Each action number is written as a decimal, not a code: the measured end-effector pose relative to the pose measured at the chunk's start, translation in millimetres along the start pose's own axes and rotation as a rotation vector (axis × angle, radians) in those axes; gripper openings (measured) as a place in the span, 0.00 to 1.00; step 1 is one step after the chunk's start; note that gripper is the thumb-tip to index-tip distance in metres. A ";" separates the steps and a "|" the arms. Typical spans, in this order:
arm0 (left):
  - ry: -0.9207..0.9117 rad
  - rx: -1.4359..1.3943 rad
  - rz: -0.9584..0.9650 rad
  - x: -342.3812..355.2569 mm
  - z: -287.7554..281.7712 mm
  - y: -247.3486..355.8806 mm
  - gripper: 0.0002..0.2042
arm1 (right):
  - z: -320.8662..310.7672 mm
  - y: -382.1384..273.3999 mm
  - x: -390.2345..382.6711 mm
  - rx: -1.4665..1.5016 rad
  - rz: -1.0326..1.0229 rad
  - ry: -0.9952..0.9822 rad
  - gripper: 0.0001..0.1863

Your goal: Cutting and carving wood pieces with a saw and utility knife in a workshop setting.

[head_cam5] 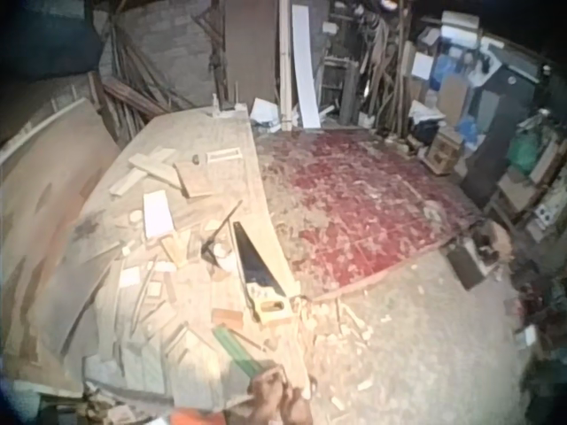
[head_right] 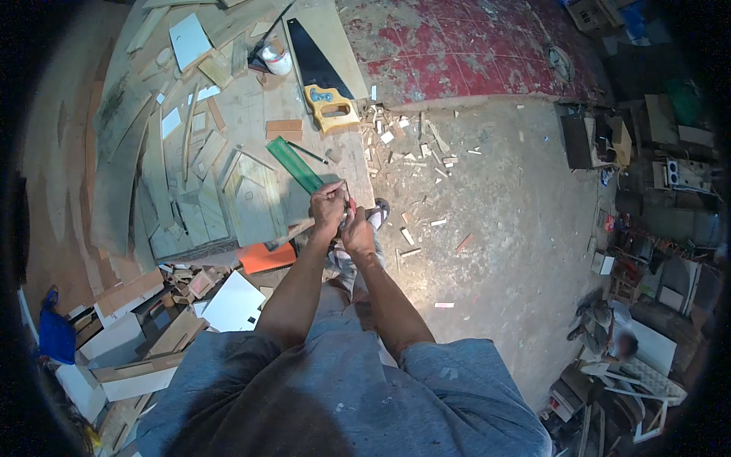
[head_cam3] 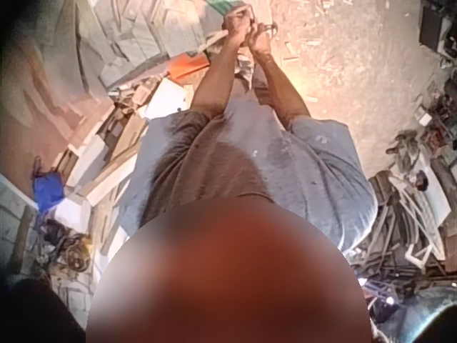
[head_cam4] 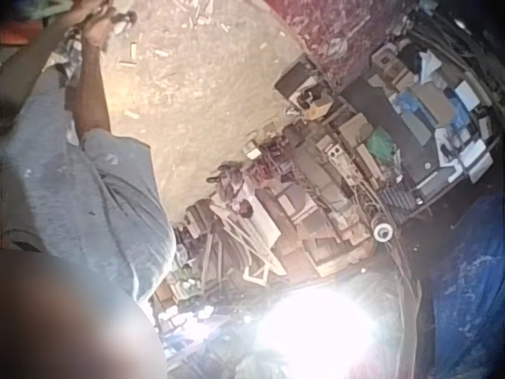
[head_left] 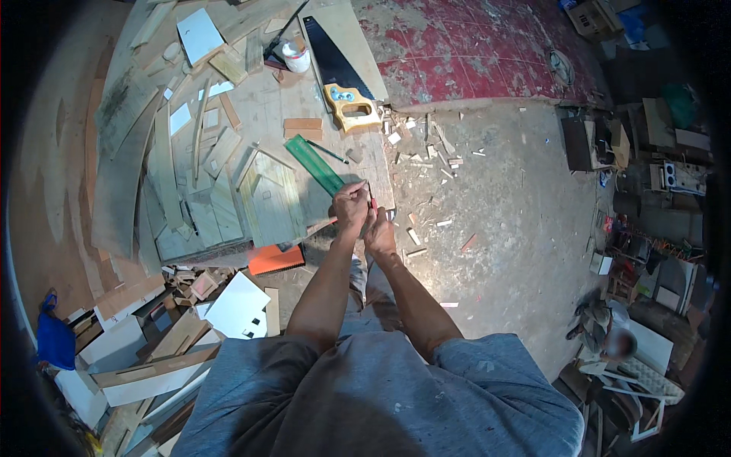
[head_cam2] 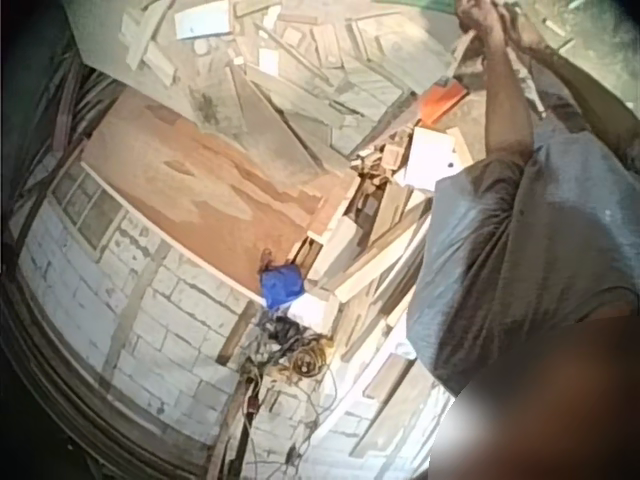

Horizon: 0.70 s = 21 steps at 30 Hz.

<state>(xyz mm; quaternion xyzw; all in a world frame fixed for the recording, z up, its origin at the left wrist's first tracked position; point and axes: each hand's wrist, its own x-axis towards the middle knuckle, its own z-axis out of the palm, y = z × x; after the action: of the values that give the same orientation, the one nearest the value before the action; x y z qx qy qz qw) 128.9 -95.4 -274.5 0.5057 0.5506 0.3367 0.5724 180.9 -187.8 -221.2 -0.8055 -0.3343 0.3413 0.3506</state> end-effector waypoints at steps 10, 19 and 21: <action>0.023 -0.055 0.012 3.7 -5.3 -4.3 0.11 | -4.1 -22.2 -0.5 -0.042 0.032 -0.026 0.16; 0.004 0.080 0.069 -10.3 12.6 35.7 0.10 | 6.0 28.9 16.6 -0.053 0.026 0.057 0.24; -0.019 0.011 -0.075 -17.8 12.4 46.4 0.10 | -2.0 21.7 7.7 -0.045 0.053 0.082 0.24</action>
<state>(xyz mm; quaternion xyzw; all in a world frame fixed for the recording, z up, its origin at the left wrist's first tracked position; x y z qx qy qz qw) 146.0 -102.6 -226.7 0.4913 0.5655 0.3072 0.5870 193.2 -194.0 -239.9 -0.8351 -0.3059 0.3093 0.3368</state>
